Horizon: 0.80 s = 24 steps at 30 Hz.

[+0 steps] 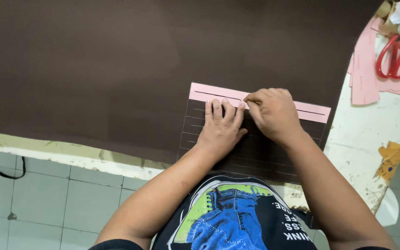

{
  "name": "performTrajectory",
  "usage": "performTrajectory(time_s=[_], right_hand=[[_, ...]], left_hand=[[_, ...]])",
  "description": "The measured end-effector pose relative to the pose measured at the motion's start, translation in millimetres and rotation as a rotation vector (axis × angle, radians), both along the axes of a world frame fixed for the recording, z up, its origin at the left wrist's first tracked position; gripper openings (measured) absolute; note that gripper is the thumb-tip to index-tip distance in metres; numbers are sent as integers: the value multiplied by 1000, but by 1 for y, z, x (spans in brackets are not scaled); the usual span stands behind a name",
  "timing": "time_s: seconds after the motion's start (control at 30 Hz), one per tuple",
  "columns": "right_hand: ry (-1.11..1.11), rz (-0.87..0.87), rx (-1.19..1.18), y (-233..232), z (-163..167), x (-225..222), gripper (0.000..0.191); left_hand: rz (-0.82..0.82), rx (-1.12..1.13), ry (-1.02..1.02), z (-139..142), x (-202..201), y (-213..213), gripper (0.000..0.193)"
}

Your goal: The person aligns a long pink template ruler across a dark leather sheet on a work table and traces straight lines along it with a marking pen, repeatedly repositioning the ruler lower on the sheet to mark a series of parallel lines. The person continues shifting the template and marking additional rows across the material.

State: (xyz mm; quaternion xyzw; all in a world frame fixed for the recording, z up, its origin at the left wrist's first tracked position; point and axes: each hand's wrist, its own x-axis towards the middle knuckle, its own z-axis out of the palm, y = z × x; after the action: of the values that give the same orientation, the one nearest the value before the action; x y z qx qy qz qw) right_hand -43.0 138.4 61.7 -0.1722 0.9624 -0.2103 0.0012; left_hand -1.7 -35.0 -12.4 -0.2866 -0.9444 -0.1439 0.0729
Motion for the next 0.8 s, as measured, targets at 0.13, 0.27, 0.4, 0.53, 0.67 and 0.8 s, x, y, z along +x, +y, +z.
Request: performTrajectory(time_s=[0.13,0.27,0.4,0.53,0.67,0.8], right_hand=[[-281,-316,-772,32,-22,22,17],[17,-535,-338,91,-35,44,26],[-86,-672,48,137,-38,69,53],[-188,-732,-95,148,-41,75,49],[-109,-607,-136,153,-36,63,31],[-207,-833,-485,154,-30,42,21]], left_hand=[[-2,61,61,8,-1,-8,72],[32,153,-216,14,-19,-37,51],[215,129,-17,22,-38,-74,56],[222,194,-154,34,-48,-92,45],[231,278,-333,39,-63,-100,26],[238,517,-280,35,-87,-104,18]])
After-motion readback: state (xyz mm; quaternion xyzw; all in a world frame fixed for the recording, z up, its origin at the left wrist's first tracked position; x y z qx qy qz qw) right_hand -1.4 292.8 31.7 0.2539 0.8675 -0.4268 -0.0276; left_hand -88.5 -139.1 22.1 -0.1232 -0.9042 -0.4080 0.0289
